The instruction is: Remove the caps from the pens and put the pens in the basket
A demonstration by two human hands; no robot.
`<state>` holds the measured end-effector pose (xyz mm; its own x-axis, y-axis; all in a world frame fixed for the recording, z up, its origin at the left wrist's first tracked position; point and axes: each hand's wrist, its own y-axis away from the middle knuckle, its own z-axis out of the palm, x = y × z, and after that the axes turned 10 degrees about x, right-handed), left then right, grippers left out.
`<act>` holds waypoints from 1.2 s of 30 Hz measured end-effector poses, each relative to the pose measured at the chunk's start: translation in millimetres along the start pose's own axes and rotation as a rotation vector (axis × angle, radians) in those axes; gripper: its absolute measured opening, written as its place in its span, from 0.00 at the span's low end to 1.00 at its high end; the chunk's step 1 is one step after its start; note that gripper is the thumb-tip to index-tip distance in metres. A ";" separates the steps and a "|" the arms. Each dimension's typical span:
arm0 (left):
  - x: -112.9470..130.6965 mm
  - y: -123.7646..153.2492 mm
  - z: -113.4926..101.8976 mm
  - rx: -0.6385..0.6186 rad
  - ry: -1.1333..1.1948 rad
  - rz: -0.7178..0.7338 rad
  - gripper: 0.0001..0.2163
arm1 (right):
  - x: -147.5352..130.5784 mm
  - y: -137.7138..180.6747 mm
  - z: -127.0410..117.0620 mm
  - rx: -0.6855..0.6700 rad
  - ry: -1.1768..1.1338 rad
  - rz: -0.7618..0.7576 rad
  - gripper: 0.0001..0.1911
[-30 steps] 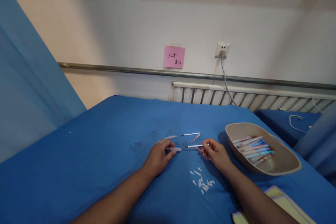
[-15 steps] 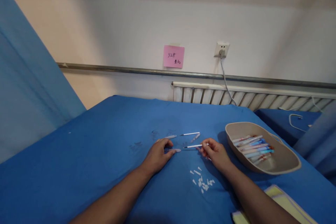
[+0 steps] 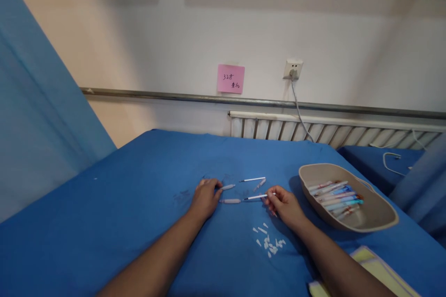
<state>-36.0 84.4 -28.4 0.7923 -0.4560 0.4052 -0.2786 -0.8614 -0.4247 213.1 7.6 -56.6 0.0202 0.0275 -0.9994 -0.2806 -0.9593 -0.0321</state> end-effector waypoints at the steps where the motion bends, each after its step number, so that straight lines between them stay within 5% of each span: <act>1: 0.3 0.3 0.0 -0.001 0.006 -0.002 0.05 | 0.5 -0.1 -0.1 -0.001 0.000 -0.002 0.20; 16: 36.4 20.2 -10.5 0.050 0.447 0.045 0.12 | -4.7 -5.1 -5.4 0.110 -0.087 -0.011 0.20; 36: 31.9 20.5 0.2 0.104 0.819 -0.170 0.12 | -21.5 -1.5 -8.2 0.163 -0.190 0.003 0.18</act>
<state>-16.4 52.2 -24.3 0.1634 -0.3749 0.9125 -0.1083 -0.9262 -0.3612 221.0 6.1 -35.0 -0.1576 0.0923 -0.9832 -0.4318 -0.9018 -0.0155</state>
